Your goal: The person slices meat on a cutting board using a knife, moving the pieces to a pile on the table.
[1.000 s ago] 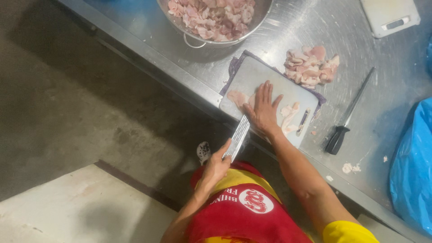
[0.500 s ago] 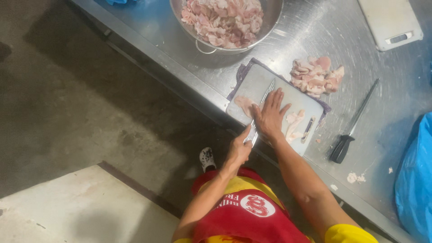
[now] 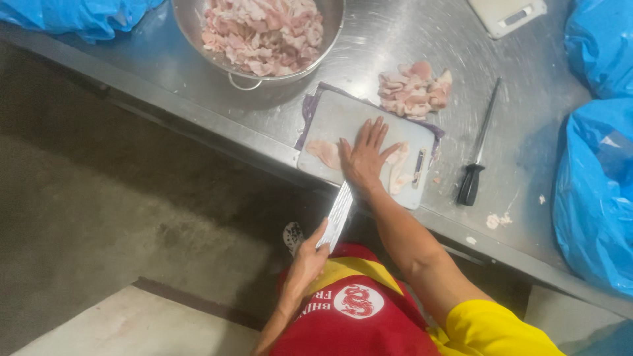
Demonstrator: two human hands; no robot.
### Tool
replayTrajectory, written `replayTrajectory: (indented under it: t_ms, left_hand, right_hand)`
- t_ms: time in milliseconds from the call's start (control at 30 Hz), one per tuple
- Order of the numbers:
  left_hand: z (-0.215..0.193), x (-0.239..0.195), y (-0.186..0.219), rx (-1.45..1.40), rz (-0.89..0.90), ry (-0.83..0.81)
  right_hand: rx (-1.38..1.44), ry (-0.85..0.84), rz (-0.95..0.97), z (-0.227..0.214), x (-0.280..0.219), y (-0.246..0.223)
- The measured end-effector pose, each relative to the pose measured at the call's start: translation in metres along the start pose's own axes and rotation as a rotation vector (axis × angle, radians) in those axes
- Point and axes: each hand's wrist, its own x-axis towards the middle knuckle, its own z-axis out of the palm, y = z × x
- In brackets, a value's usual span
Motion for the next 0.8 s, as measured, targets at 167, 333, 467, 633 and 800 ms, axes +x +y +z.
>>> replayTrajectory:
  t_ms: [167,333,467,633,800]
  left_hand:
    - [-0.017,-0.03,0.0,0.135,-0.016,-0.007]
    - [-0.032,-0.047,-0.024,0.292,0.014,-0.02]
    - [-0.052,-0.054,-0.039,0.191,0.156,0.015]
    - [-0.076,-0.075,-0.023,0.186,-0.196,0.127]
    - [-0.07,-0.054,0.008,0.222,-0.039,0.217]
  right_hand:
    - [-0.07,-0.009,0.009,-0.011,0.004,0.006]
    - [-0.205,-0.084,0.031,-0.033,0.0,0.058]
    - [-0.138,-0.018,0.022,-0.036,-0.014,0.123]
    - [-0.149,0.046,-0.027,-0.03,-0.033,0.156]
    - [0.003,0.097,0.021,-0.003,-0.009,0.138]
